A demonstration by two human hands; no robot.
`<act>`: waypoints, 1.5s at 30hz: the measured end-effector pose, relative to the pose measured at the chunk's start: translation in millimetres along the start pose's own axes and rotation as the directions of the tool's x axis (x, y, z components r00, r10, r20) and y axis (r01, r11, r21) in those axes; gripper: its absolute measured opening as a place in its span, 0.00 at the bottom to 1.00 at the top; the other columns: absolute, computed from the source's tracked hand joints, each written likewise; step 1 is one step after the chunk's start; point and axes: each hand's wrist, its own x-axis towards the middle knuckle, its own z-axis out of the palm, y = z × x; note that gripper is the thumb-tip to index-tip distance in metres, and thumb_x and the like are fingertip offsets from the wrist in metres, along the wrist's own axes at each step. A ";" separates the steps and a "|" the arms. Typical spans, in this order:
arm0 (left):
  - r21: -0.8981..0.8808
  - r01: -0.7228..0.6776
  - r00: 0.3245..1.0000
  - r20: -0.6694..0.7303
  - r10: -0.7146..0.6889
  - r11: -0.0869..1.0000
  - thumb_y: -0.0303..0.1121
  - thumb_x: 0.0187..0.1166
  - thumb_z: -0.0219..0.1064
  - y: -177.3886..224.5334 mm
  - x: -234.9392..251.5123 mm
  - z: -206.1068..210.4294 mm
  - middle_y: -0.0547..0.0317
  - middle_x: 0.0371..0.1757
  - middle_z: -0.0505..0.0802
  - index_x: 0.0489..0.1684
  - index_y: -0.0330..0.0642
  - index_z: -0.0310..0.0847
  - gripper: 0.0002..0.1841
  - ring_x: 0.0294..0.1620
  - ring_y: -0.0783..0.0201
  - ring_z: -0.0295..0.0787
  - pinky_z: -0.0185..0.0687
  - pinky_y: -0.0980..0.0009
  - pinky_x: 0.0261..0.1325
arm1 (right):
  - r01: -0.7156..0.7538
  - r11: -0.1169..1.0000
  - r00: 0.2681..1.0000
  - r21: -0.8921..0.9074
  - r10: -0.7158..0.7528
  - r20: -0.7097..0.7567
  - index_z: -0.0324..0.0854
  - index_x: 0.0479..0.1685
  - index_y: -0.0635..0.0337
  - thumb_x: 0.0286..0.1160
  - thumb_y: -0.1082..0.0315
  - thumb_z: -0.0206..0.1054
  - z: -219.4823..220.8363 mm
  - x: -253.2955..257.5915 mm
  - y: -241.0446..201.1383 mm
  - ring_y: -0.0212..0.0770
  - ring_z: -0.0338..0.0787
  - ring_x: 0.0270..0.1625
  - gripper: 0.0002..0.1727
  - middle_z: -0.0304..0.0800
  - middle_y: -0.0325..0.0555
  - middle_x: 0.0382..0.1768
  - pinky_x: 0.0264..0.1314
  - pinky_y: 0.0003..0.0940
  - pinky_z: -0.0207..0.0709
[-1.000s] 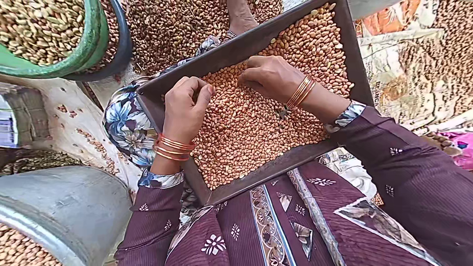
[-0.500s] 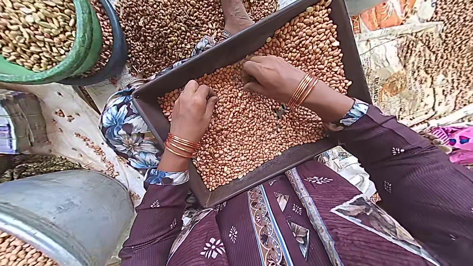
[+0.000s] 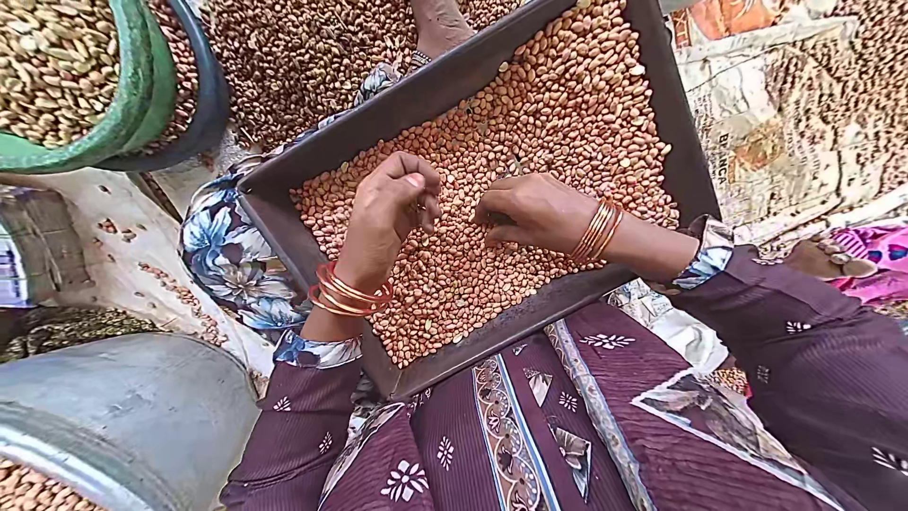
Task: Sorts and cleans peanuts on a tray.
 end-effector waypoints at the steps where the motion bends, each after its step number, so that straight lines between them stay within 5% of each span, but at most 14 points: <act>1: 0.214 -0.034 0.999 0.020 0.031 0.976 0.30 0.86 0.52 -2.6 0.5 4.6 0.71 0.33 0.86 0.44 0.45 0.80 0.09 0.26 0.80 0.79 0.77 0.84 0.30 | -0.025 1.000 1.000 -0.002 0.025 0.019 0.88 0.46 0.62 0.73 0.65 0.76 -1.0 0.5 -0.8 0.50 0.92 0.42 0.11 0.91 0.52 0.42 0.47 0.49 0.85; 4: 0.750 -0.194 0.981 0.149 0.125 0.632 0.34 0.83 0.65 -8.4 -1.5 18.2 0.58 0.35 0.83 0.46 0.40 0.90 0.09 0.31 0.69 0.76 0.72 0.75 0.36 | -0.080 0.997 0.996 0.007 0.080 0.046 0.87 0.43 0.63 0.74 0.67 0.71 -1.6 1.7 -2.6 0.50 0.91 0.41 0.07 0.89 0.51 0.39 0.45 0.50 0.83; 7: 0.874 -0.268 0.963 0.250 0.098 0.405 0.33 0.81 0.69 -12.0 -6.2 29.4 0.47 0.39 0.84 0.49 0.39 0.90 0.09 0.35 0.51 0.84 0.82 0.57 0.38 | -0.101 0.994 0.993 0.028 0.100 0.056 0.85 0.41 0.62 0.71 0.68 0.71 -2.7 2.2 0.0 0.49 0.90 0.40 0.07 0.89 0.50 0.38 0.45 0.49 0.82; 14: 0.909 -0.376 0.927 0.367 0.077 0.182 0.31 0.82 0.67 -19.3 -11.1 36.0 0.46 0.40 0.84 0.45 0.37 0.89 0.07 0.36 0.46 0.86 0.82 0.54 0.31 | -0.236 0.874 0.967 0.425 0.256 0.010 0.86 0.38 0.50 0.74 0.62 0.67 -44.0 -12.1 10.2 0.20 0.82 0.26 0.05 0.87 0.27 0.26 0.29 0.21 0.76; 17: 0.897 -0.423 0.906 0.412 0.101 0.132 0.32 0.84 0.66 -20.8 -9.3 34.7 0.44 0.40 0.84 0.41 0.36 0.89 0.09 0.37 0.45 0.86 0.81 0.54 0.31 | -0.227 0.886 0.970 0.404 0.243 0.011 0.84 0.38 0.51 0.72 0.57 0.75 -41.4 -17.0 15.3 0.24 0.81 0.24 0.09 0.85 0.29 0.24 0.28 0.25 0.75; 19: 0.896 -0.430 0.902 0.420 0.103 0.114 0.32 0.83 0.66 -20.6 -9.2 35.6 0.44 0.40 0.85 0.40 0.35 0.89 0.09 0.37 0.44 0.87 0.81 0.53 0.31 | -0.209 0.947 0.978 0.244 0.209 0.025 0.82 0.40 0.53 0.74 0.63 0.72 -34.3 -17.7 14.3 0.30 0.82 0.26 0.06 0.84 0.34 0.27 0.31 0.33 0.76; 23: 0.901 -0.384 0.923 0.371 0.099 0.203 0.37 0.84 0.65 -20.9 -10.3 35.6 0.45 0.39 0.84 0.42 0.37 0.90 0.12 0.36 0.45 0.86 0.81 0.53 0.32 | -0.007 1.000 1.000 0.030 0.007 0.029 0.90 0.45 0.60 0.75 0.72 0.68 -15.7 -18.4 16.2 0.47 0.92 0.44 0.07 0.92 0.49 0.42 0.51 0.47 0.85; 30: 0.908 -0.355 0.934 0.353 0.050 0.223 0.34 0.83 0.66 -18.1 -6.6 42.6 0.44 0.41 0.83 0.43 0.36 0.87 0.10 0.34 0.45 0.84 0.81 0.53 0.31 | -0.008 0.988 0.998 -0.152 0.018 0.064 0.86 0.42 0.66 0.79 0.72 0.68 -3.7 -12.8 3.2 0.55 0.92 0.44 0.05 0.88 0.57 0.42 0.47 0.48 0.85; 33: 0.897 -0.309 0.951 0.300 0.078 0.315 0.34 0.83 0.66 -19.4 4.4 40.2 0.45 0.40 0.84 0.44 0.36 0.88 0.10 0.35 0.47 0.86 0.83 0.53 0.35 | -0.055 0.992 0.992 -0.112 0.067 0.104 0.86 0.45 0.67 0.81 0.69 0.66 -9.2 -10.0 3.0 0.55 0.91 0.44 0.09 0.88 0.57 0.42 0.48 0.49 0.84; 35: 0.859 -0.286 0.958 0.244 0.151 0.424 0.36 0.80 0.65 -18.3 8.3 33.8 0.49 0.35 0.82 0.40 0.36 0.87 0.11 0.31 0.54 0.81 0.79 0.60 0.33 | -0.108 0.994 0.990 -0.016 0.109 0.091 0.84 0.40 0.62 0.75 0.67 0.67 -15.2 -9.0 8.1 0.46 0.88 0.36 0.07 0.86 0.48 0.34 0.40 0.46 0.80; 37: 0.765 -0.272 0.961 0.180 0.210 0.584 0.35 0.78 0.63 -13.5 6.2 26.2 0.58 0.31 0.80 0.36 0.38 0.86 0.10 0.30 0.68 0.73 0.68 0.74 0.33 | -0.145 0.987 0.987 0.062 0.140 0.076 0.81 0.37 0.57 0.68 0.68 0.67 -17.8 -8.6 11.4 0.37 0.83 0.30 0.04 0.83 0.40 0.28 0.33 0.40 0.76; 41: 0.225 -0.216 0.973 0.133 0.190 0.950 0.33 0.81 0.50 -7.1 -1.1 12.7 0.76 0.33 0.81 0.33 0.51 0.77 0.10 0.30 0.83 0.75 0.70 0.85 0.31 | 0.031 0.994 0.999 0.101 -0.033 0.012 0.90 0.42 0.62 0.73 0.70 0.71 -6.7 -9.3 11.0 0.45 0.91 0.44 0.06 0.91 0.50 0.41 0.53 0.44 0.85; 43: -0.005 -0.160 0.972 0.172 0.158 0.987 0.39 0.84 0.48 -5.1 -5.6 5.2 0.76 0.37 0.88 0.42 0.54 0.81 0.13 0.32 0.79 0.83 0.79 0.82 0.31 | 0.063 0.997 0.998 0.036 -0.063 0.006 0.90 0.40 0.63 0.73 0.70 0.73 0.7 -7.6 6.6 0.50 0.91 0.43 0.05 0.90 0.53 0.40 0.49 0.47 0.84; 45: 0.045 -0.140 0.970 0.207 0.128 0.989 0.41 0.85 0.50 -3.7 -13.3 -1.4 0.72 0.43 0.90 0.51 0.48 0.82 0.15 0.35 0.76 0.85 0.82 0.79 0.34 | 0.026 0.999 0.999 -0.024 -0.025 0.042 0.89 0.40 0.63 0.74 0.70 0.72 2.2 -5.7 0.7 0.52 0.90 0.41 0.05 0.88 0.54 0.39 0.45 0.49 0.84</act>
